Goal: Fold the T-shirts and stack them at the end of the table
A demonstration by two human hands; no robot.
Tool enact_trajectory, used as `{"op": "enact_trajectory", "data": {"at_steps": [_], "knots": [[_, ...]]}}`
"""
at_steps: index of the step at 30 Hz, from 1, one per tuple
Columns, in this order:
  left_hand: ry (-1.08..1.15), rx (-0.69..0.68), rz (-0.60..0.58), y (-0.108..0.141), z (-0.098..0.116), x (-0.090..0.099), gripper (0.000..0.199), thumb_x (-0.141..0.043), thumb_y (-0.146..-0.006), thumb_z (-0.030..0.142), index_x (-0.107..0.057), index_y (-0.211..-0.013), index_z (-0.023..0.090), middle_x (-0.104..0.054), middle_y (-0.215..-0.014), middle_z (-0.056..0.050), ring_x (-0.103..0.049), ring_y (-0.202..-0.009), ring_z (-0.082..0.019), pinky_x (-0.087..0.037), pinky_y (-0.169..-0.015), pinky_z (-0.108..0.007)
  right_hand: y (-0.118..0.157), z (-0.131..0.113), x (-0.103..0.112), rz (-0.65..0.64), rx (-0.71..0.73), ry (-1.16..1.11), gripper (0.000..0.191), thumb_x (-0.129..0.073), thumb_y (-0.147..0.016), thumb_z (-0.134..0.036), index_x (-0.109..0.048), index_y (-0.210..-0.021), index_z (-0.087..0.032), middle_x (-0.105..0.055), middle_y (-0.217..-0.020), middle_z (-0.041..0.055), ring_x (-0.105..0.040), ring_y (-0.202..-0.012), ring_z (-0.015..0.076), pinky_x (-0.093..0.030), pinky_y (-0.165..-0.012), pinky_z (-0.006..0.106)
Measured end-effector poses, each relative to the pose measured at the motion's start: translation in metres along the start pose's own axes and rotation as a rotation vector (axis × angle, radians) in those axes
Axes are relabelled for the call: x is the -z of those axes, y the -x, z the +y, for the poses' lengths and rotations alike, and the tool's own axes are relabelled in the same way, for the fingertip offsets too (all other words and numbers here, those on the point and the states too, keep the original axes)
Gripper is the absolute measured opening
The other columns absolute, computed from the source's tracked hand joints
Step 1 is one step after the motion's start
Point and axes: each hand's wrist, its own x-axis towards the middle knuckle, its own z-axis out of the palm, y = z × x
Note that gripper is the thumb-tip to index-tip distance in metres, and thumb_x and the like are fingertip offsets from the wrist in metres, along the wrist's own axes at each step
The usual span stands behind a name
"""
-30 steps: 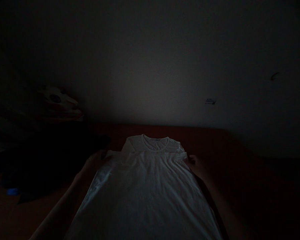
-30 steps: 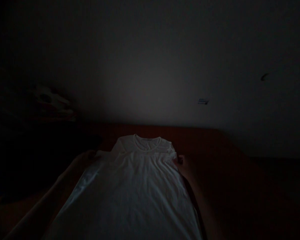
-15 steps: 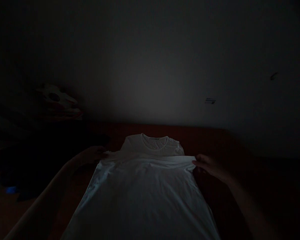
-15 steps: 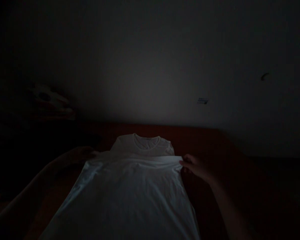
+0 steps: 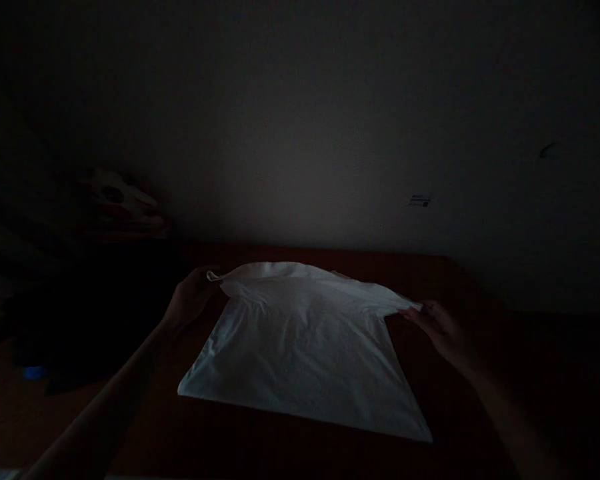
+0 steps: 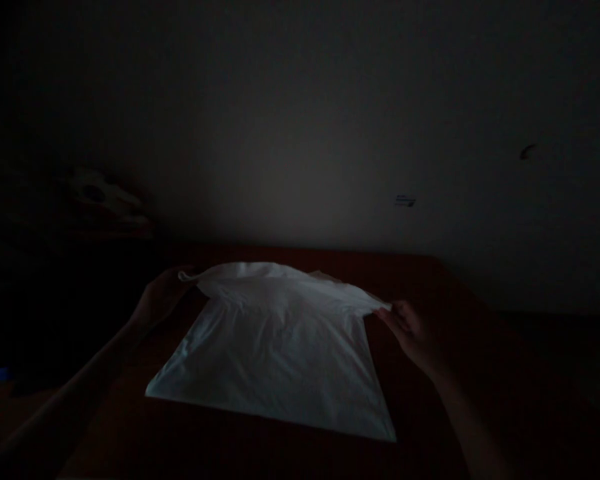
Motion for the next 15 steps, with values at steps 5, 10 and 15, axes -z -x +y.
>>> {"op": "enact_trajectory", "data": {"at_steps": [5, 10, 15], "knots": [[0.004, 0.125, -0.424, 0.073, -0.036, 0.015, 0.035, -0.063, -0.078, 0.052, -0.077, -0.096, 0.026, -0.079, -0.102, -0.009, -0.074, -0.098, -0.033, -0.059, -0.090, -0.044, 0.059, 0.038, 0.017, -0.266, -0.098, 0.173, 0.055, -0.068, -0.076, -0.075, -0.069, -0.101, -0.027, -0.077, -0.112, 0.0103, -0.071, -0.109, 0.0316, -0.057, -0.096, 0.043], [-0.332, 0.021, -0.551, 0.125, -0.063, 0.042, 0.038, -0.059, -0.080, 0.047, -0.079, -0.111, 0.036, -0.077, -0.121, -0.005, -0.071, -0.113, -0.033, -0.056, -0.100, -0.042, 0.108, 0.057, 0.024, -0.343, -0.070, 0.445, 0.046, -0.057, -0.084, -0.072, -0.073, -0.102, -0.033, -0.077, -0.117, 0.0080, -0.071, -0.111, 0.0333, -0.056, -0.097, 0.043], [-0.378, 0.014, -0.536, 0.149, -0.075, 0.071, 0.029, -0.064, -0.077, 0.047, -0.081, -0.099, 0.042, -0.080, -0.109, -0.002, -0.075, -0.100, -0.032, -0.061, -0.088, -0.039, 0.127, 0.052, 0.042, -0.315, -0.108, 0.456, 0.042, -0.063, -0.078, -0.072, -0.074, -0.097, -0.037, -0.080, -0.102, 0.0042, -0.074, -0.097, 0.0313, -0.061, -0.079, 0.035]]}}
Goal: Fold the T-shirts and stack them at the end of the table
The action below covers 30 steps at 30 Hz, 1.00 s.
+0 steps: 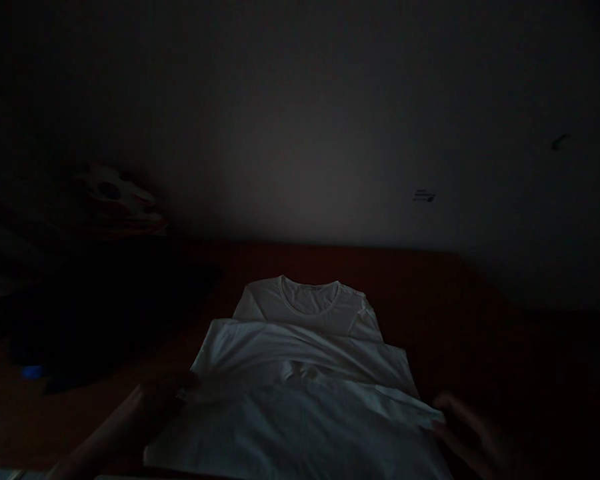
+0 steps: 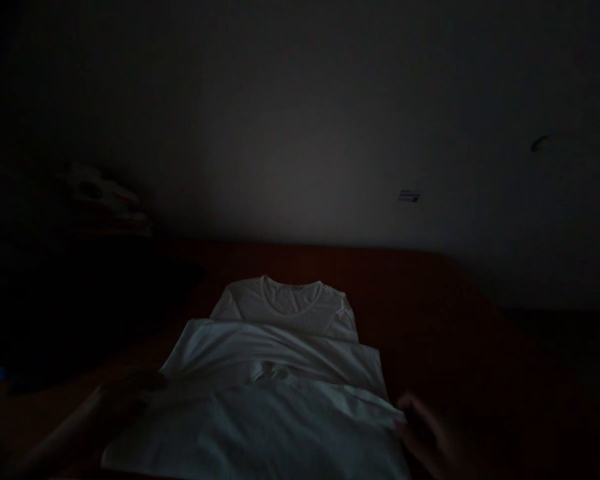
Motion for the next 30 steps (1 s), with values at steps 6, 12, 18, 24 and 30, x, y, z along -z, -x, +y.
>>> {"op": "enact_trajectory", "data": {"at_steps": [6, 12, 18, 24, 30], "knots": [[0.320, 0.185, 0.173, -0.062, 0.041, 0.036, 0.053, -0.069, -0.067, 0.065, -0.077, -0.102, 0.027, -0.080, -0.095, -0.006, -0.073, -0.089, -0.032, -0.061, -0.078, -0.040, -0.061, -0.032, 0.015, 0.101, -0.036, -0.206, 0.050, -0.063, -0.077, -0.075, -0.069, -0.090, -0.027, -0.078, -0.093, 0.0081, -0.073, -0.089, 0.0288, -0.059, -0.078, 0.035], [0.314, 0.264, 0.322, -0.179, 0.059, 0.032, 0.050, -0.066, -0.070, 0.064, -0.071, -0.087, 0.017, -0.071, -0.073, -0.003, -0.067, -0.073, -0.023, -0.051, -0.058, -0.027, -0.169, -0.041, -0.003, 0.385, -0.033, -0.211, 0.041, -0.067, -0.074, -0.064, -0.065, -0.085, -0.025, -0.077, -0.095, 0.0096, -0.071, -0.092, 0.0294, -0.055, -0.086, 0.042], [0.260, 0.305, 0.316, -0.226, 0.034, 0.007, 0.040, -0.072, -0.065, 0.057, -0.071, -0.076, 0.018, -0.072, -0.070, -0.004, -0.070, -0.077, -0.024, -0.051, -0.060, -0.027, -0.212, -0.019, -0.023, 0.481, -0.075, -0.182, 0.028, -0.064, -0.077, -0.050, -0.064, -0.087, -0.024, -0.076, -0.098, 0.0120, -0.072, -0.096, 0.0290, -0.054, -0.090, 0.043], [0.242, 0.270, 0.368, -0.247, 0.024, 0.011, 0.044, -0.060, -0.079, 0.053, -0.072, -0.099, 0.014, -0.078, -0.091, -0.010, -0.073, -0.086, -0.025, -0.057, -0.072, -0.029, -0.237, -0.009, -0.020, 0.556, -0.044, -0.159, 0.039, -0.060, -0.081, -0.055, -0.065, -0.100, -0.021, -0.075, -0.109, 0.0138, -0.069, -0.103, 0.0283, -0.053, -0.093, 0.042], [0.149, 0.205, 0.388, -0.268, 0.038, -0.004, 0.039, -0.063, -0.083, 0.039, -0.070, -0.109, 0.011, -0.075, -0.115, -0.016, -0.071, -0.109, -0.030, -0.057, -0.094, -0.038, -0.265, -0.014, -0.024, 0.515, -0.080, -0.102, 0.037, -0.058, -0.082, -0.049, -0.066, -0.101, -0.017, -0.075, -0.099, 0.0142, -0.071, -0.093, 0.0284, -0.055, -0.087, 0.044]]}}
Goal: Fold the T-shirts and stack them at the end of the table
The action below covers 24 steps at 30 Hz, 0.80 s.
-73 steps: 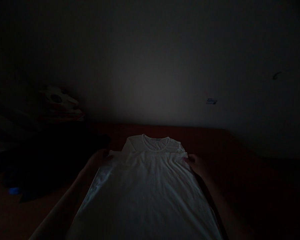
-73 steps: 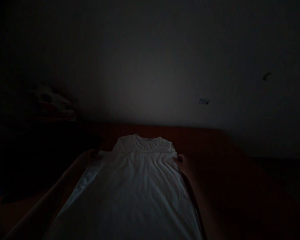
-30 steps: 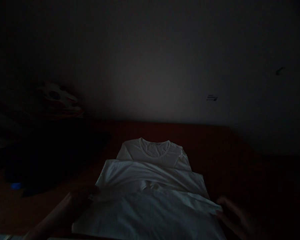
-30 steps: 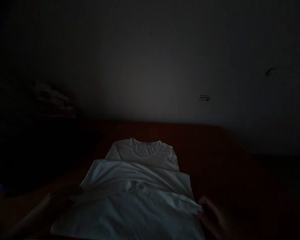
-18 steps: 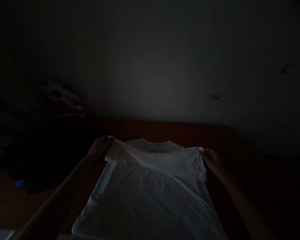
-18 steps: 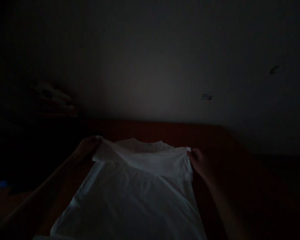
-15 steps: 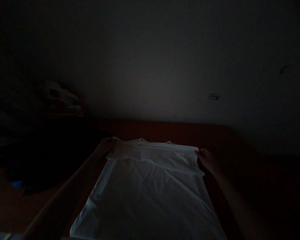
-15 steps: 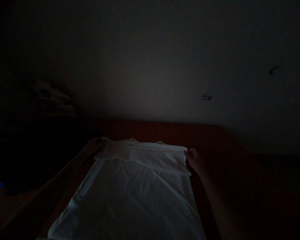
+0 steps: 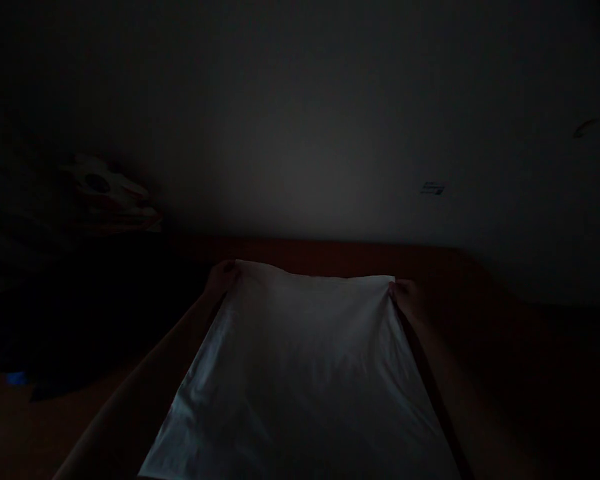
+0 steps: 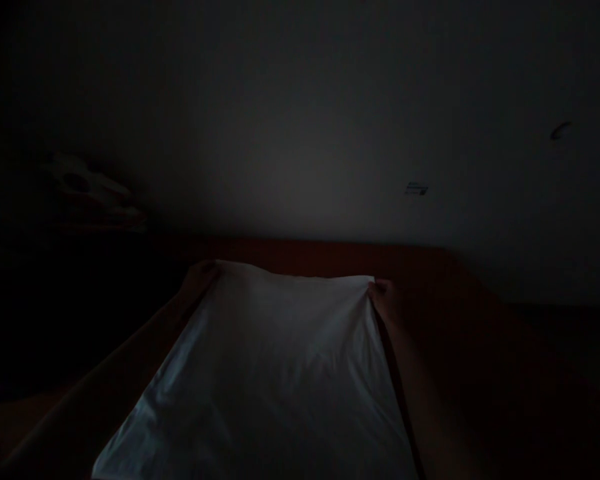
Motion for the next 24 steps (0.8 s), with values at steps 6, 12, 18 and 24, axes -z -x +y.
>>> {"op": "enact_trajectory", "data": {"at_steps": [6, 12, 18, 24], "knots": [[-0.096, -0.284, -0.097, 0.063, 0.010, -0.027, 0.040, -0.060, -0.089, 0.032, -0.065, -0.127, 0.019, -0.057, -0.150, -0.012, -0.050, -0.142, -0.028, -0.038, -0.120, -0.044, 0.061, -0.017, -0.008, -0.147, 0.285, 0.122, 0.041, -0.058, -0.087, -0.050, -0.065, -0.115, -0.021, -0.071, -0.121, 0.0149, -0.065, -0.116, 0.0309, -0.047, -0.106, 0.046], [-0.491, -0.549, -0.166, 0.136, -0.008, -0.045, 0.069, -0.041, -0.101, 0.054, -0.037, -0.158, 0.017, -0.031, -0.168, -0.016, -0.027, -0.155, -0.033, -0.024, -0.126, -0.053, 0.148, -0.016, -0.026, -0.172, 0.506, 0.398, 0.059, -0.038, -0.099, -0.059, -0.050, -0.146, -0.024, -0.047, -0.158, 0.0154, -0.035, -0.150, 0.0354, -0.029, -0.120, 0.059], [-0.620, -0.464, -0.220, 0.132, -0.006, -0.044, 0.072, -0.033, -0.102, 0.059, -0.038, -0.158, 0.015, -0.032, -0.167, -0.017, -0.021, -0.157, -0.034, -0.014, -0.126, -0.060, 0.122, -0.007, -0.030, -0.205, 0.529, 0.542, 0.069, -0.036, -0.100, -0.062, -0.043, -0.154, -0.021, -0.036, -0.165, 0.0158, -0.025, -0.155, 0.0352, -0.022, -0.122, 0.059], [-0.643, -0.434, -0.181, 0.121, 0.012, -0.056, 0.072, -0.034, -0.101, 0.059, -0.042, -0.156, 0.013, -0.032, -0.166, -0.020, -0.024, -0.156, -0.037, -0.015, -0.124, -0.063, 0.094, -0.017, -0.031, -0.247, 0.552, 0.585, 0.065, -0.039, -0.100, -0.059, -0.046, -0.153, -0.022, -0.040, -0.164, 0.0138, -0.030, -0.153, 0.0324, -0.024, -0.123, 0.053]]}}
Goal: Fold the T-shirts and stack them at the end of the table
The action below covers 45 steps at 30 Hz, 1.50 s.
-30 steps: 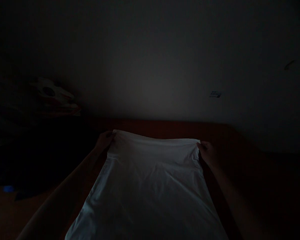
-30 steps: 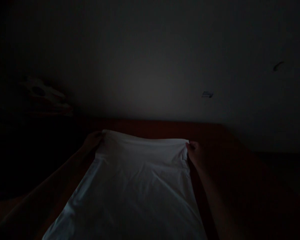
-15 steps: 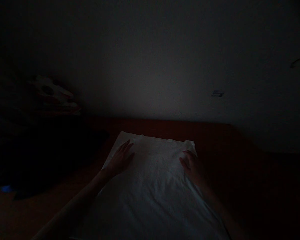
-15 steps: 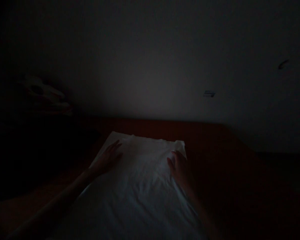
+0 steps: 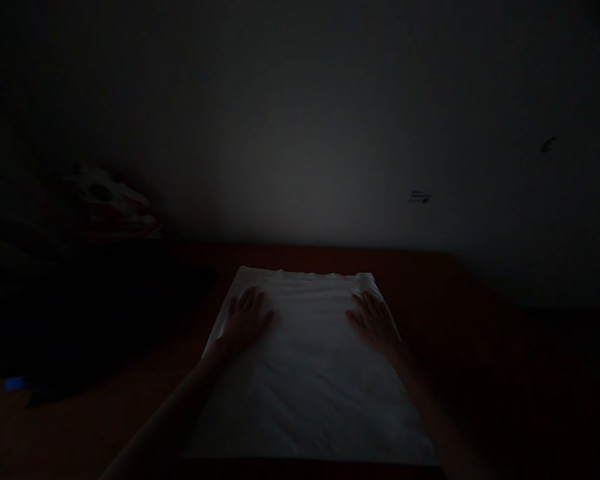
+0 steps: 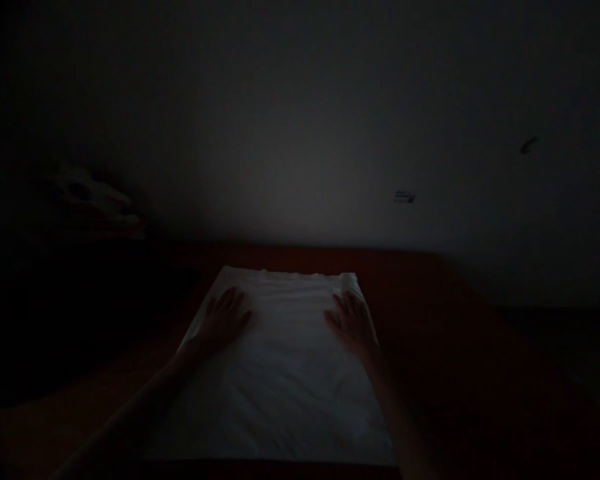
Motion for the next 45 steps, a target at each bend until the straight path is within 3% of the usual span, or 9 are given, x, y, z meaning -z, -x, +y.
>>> {"op": "enact_trajectory", "data": {"at_steps": [4, 7, 10, 13, 27, 35, 40, 43, 45], "knots": [[-0.013, 0.049, 0.069, 0.007, 0.010, 0.004, 0.069, -0.040, -0.100, 0.055, -0.042, -0.157, 0.015, -0.026, -0.168, -0.019, -0.021, -0.156, -0.042, -0.014, -0.124, -0.064, 0.002, -0.014, 0.015, 0.029, 0.052, 0.051, 0.062, -0.039, -0.102, -0.054, -0.051, -0.150, -0.017, -0.037, -0.164, 0.0182, -0.030, -0.153, 0.0349, -0.020, -0.124, 0.056], [0.005, 0.005, 0.067, 0.032, 0.018, 0.002, 0.067, -0.038, -0.101, 0.055, -0.041, -0.158, 0.020, -0.026, -0.169, -0.016, -0.025, -0.155, -0.040, -0.021, -0.123, -0.062, 0.012, -0.017, 0.020, -0.021, 0.181, -0.001, 0.059, -0.035, -0.104, -0.055, -0.049, -0.152, -0.023, -0.035, -0.166, 0.0126, -0.027, -0.155, 0.0295, -0.017, -0.125, 0.056], [-0.007, -0.013, 0.042, 0.057, 0.024, -0.001, 0.070, -0.035, -0.101, 0.062, -0.035, -0.160, 0.024, -0.027, -0.169, -0.014, -0.026, -0.155, -0.038, -0.022, -0.122, -0.062, 0.020, -0.012, 0.016, -0.083, 0.145, -0.029, 0.064, -0.033, -0.103, -0.061, -0.046, -0.153, -0.025, -0.035, -0.166, 0.0116, -0.026, -0.156, 0.0285, -0.019, -0.124, 0.059], [-0.024, -0.039, 0.027, 0.066, 0.027, -0.002, 0.070, -0.033, -0.102, 0.063, -0.033, -0.161, 0.025, -0.027, -0.169, -0.013, -0.023, -0.156, -0.037, -0.020, -0.124, -0.060, 0.021, -0.005, 0.008, -0.104, 0.112, -0.020, 0.068, -0.034, -0.101, -0.066, -0.042, -0.156, -0.025, -0.032, -0.168, 0.0114, -0.024, -0.156, 0.0285, -0.018, -0.124, 0.060], [-0.013, -0.060, 0.048, 0.016, 0.017, -0.008, 0.069, -0.037, -0.101, 0.063, -0.037, -0.159, 0.026, -0.032, -0.167, -0.014, -0.026, -0.155, -0.038, -0.020, -0.123, -0.063, -0.015, 0.009, -0.014, -0.023, 0.106, 0.009, 0.064, -0.031, -0.102, -0.063, -0.048, -0.152, -0.025, -0.038, -0.165, 0.0118, -0.028, -0.155, 0.0276, -0.023, -0.123, 0.055], [-0.005, 0.077, 0.013, 0.018, 0.025, 0.002, 0.073, -0.039, -0.098, 0.068, -0.039, -0.159, 0.027, -0.026, -0.169, -0.017, -0.018, -0.155, -0.045, -0.017, -0.120, -0.070, -0.025, 0.011, -0.013, 0.039, 0.037, 0.120, 0.066, -0.033, -0.101, -0.062, -0.050, -0.150, -0.021, -0.040, -0.163, 0.0133, -0.027, -0.154, 0.0314, -0.024, -0.122, 0.053], [0.002, 0.129, 0.003, 0.019, 0.029, 0.002, 0.078, -0.042, -0.096, 0.070, -0.039, -0.159, 0.025, -0.024, -0.169, -0.018, -0.017, -0.154, -0.050, -0.015, -0.119, -0.073, -0.017, 0.016, -0.014, 0.051, 0.055, 0.167, 0.056, -0.031, -0.103, -0.054, -0.053, -0.148, -0.028, -0.050, -0.156, 0.0102, -0.031, -0.151, 0.0348, -0.026, -0.120, 0.058], [0.078, 0.080, 0.019, 0.018, 0.015, 0.003, 0.075, -0.042, -0.096, 0.068, -0.046, -0.155, 0.022, -0.032, -0.167, -0.018, -0.024, -0.153, -0.046, -0.020, -0.120, -0.071, -0.013, 0.015, -0.008, 0.055, 0.030, 0.158, 0.060, -0.029, -0.104, -0.057, -0.051, -0.150, -0.026, -0.051, -0.156, 0.0125, -0.033, -0.150, 0.0375, -0.025, -0.118, 0.065], [0.206, 0.020, 0.073, 0.019, -0.006, 0.009, 0.068, -0.039, -0.098, 0.064, -0.054, -0.148, 0.021, -0.041, -0.162, -0.017, -0.037, -0.150, -0.038, -0.030, -0.121, -0.061, -0.014, 0.012, 0.000, 0.049, 0.045, 0.129, 0.064, -0.031, -0.102, -0.063, -0.049, -0.151, -0.026, -0.046, -0.159, 0.0135, -0.031, -0.151, 0.0387, -0.022, -0.118, 0.069]]}}
